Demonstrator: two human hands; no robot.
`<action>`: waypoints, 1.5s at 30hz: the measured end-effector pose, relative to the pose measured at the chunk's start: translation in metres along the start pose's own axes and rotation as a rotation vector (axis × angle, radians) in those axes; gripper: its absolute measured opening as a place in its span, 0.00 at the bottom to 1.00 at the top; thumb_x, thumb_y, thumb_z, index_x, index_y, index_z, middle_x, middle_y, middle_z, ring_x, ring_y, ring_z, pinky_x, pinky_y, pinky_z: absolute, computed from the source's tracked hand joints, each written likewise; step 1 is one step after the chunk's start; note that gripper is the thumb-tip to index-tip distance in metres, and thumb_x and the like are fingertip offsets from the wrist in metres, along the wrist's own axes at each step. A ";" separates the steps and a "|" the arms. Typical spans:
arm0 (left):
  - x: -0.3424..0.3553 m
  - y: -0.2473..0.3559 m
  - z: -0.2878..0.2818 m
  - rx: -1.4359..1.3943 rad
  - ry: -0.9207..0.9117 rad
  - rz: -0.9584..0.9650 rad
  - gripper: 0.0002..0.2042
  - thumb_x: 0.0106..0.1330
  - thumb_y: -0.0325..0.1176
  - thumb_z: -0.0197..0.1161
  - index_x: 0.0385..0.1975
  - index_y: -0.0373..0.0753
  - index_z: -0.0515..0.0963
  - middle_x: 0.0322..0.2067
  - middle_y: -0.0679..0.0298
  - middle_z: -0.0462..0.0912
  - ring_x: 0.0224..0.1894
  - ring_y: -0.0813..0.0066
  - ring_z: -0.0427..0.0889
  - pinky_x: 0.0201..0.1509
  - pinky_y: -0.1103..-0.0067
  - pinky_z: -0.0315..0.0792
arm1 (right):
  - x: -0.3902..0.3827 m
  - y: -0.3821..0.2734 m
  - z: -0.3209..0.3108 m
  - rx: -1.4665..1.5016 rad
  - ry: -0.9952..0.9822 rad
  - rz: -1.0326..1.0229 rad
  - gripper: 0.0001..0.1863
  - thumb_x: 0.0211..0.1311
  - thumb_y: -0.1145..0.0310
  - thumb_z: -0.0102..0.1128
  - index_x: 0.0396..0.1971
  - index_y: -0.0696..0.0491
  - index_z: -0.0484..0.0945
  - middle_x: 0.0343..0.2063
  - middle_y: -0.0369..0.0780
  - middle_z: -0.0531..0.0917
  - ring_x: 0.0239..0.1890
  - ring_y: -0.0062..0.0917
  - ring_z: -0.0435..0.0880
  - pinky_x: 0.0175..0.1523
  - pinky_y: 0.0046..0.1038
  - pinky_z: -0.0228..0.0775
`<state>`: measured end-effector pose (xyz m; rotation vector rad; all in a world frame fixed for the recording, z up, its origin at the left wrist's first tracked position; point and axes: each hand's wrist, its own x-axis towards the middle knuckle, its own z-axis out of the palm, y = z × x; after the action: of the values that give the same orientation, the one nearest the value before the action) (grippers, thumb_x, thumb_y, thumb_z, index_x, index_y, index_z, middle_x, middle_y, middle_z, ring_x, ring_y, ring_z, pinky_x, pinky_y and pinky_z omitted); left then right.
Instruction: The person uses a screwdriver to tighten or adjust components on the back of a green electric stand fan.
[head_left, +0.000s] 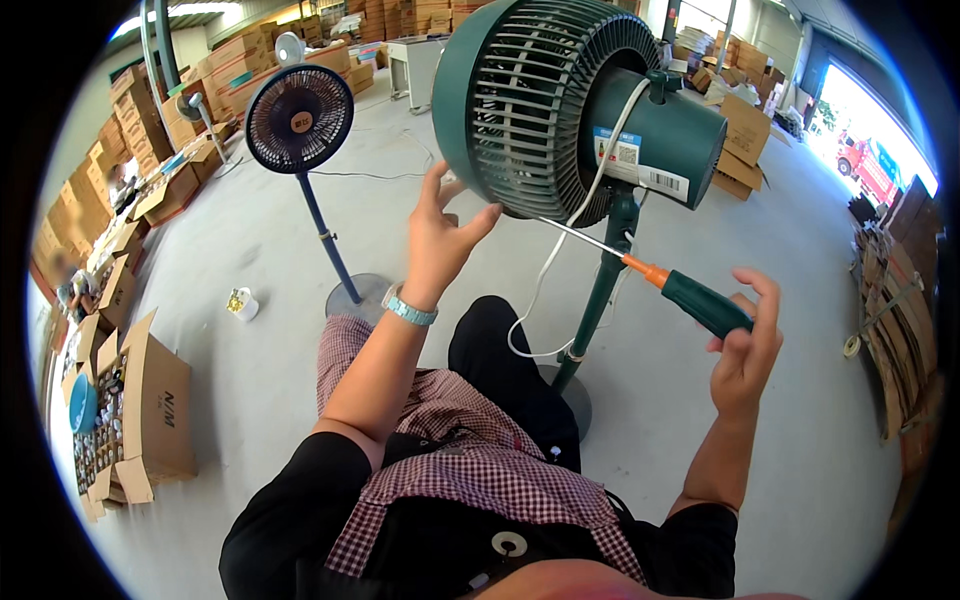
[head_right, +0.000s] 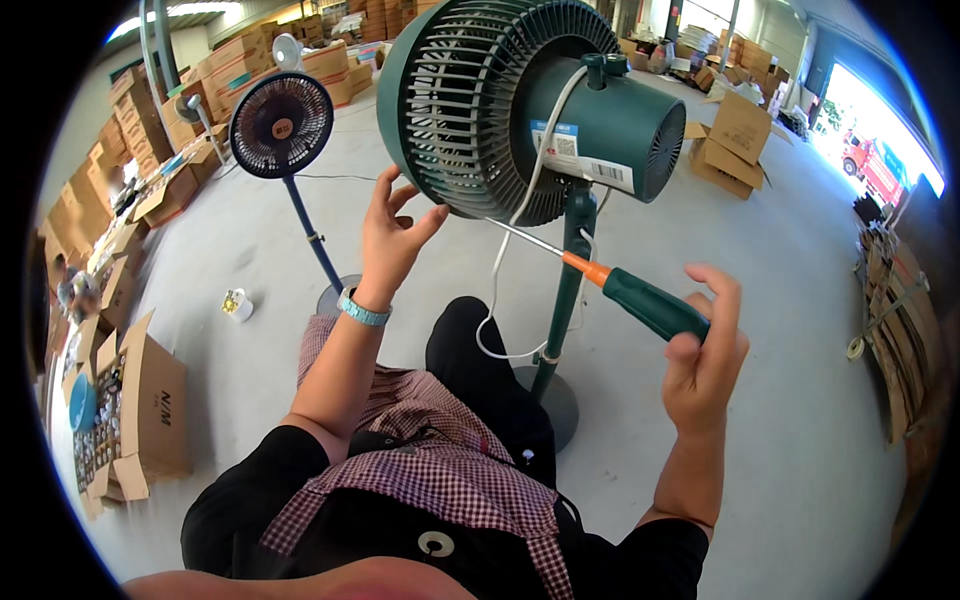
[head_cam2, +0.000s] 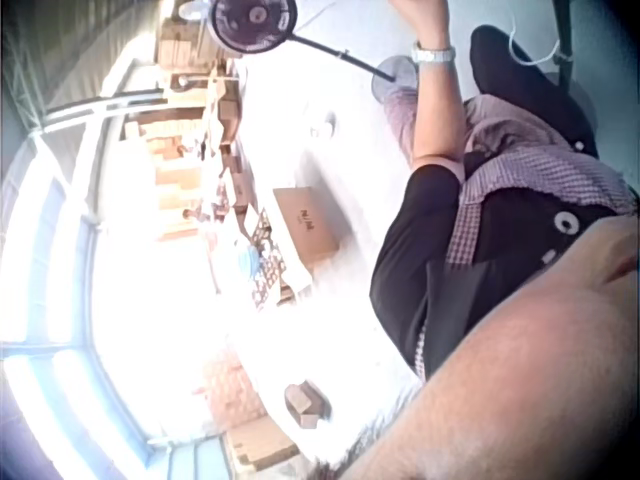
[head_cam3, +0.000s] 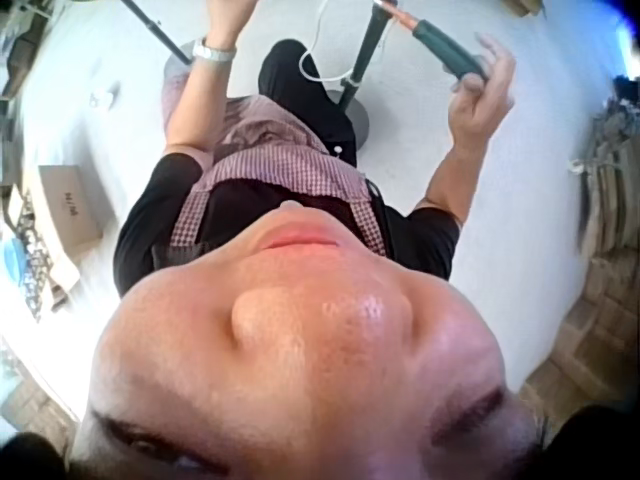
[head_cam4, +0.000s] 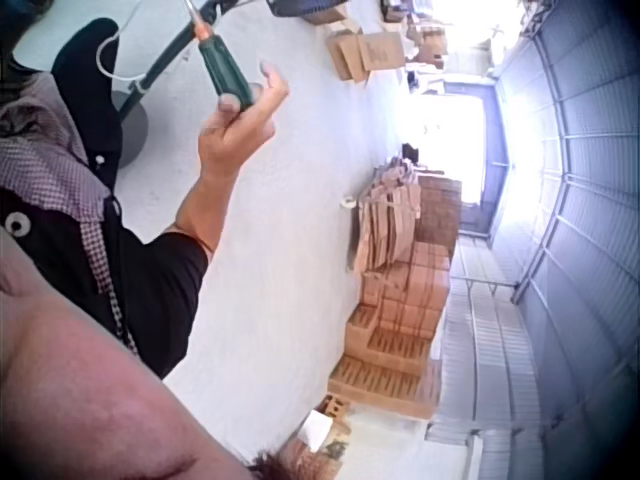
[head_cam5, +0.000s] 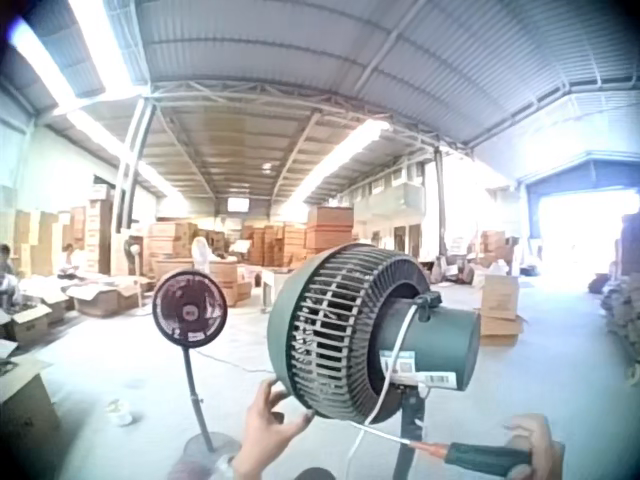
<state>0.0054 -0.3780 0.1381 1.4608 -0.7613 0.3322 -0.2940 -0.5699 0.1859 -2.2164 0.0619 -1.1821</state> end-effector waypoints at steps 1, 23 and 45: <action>0.001 0.004 0.000 0.001 -0.009 -0.031 0.36 0.53 0.32 0.74 0.61 0.36 0.63 0.44 0.57 0.81 0.25 0.92 0.67 0.26 0.91 0.63 | 0.000 -0.001 0.000 -0.035 0.004 0.031 0.21 0.62 0.57 0.64 0.45 0.55 0.70 0.39 0.42 0.75 0.31 0.21 0.74 0.36 0.20 0.66; 0.030 -0.030 -0.014 -0.140 -0.074 0.024 0.33 0.50 0.32 0.76 0.57 0.38 0.68 0.44 0.61 0.84 0.25 0.89 0.76 0.27 0.90 0.67 | 0.006 0.001 0.016 -0.196 0.061 -0.372 0.18 0.54 0.75 0.60 0.45 0.54 0.70 0.39 0.42 0.71 0.41 0.27 0.71 0.45 0.26 0.64; 0.029 -0.029 -0.006 -0.139 -0.082 0.047 0.35 0.46 0.35 0.78 0.57 0.40 0.68 0.44 0.61 0.81 0.28 0.87 0.71 0.28 0.89 0.66 | -0.005 0.008 0.048 0.069 0.209 -0.397 0.20 0.65 0.61 0.57 0.50 0.54 0.63 0.38 0.46 0.79 0.31 0.20 0.75 0.36 0.19 0.66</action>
<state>0.0464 -0.3830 0.1350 1.3337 -0.8688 0.2520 -0.2580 -0.5508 0.1584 -2.0945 -0.3430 -1.5997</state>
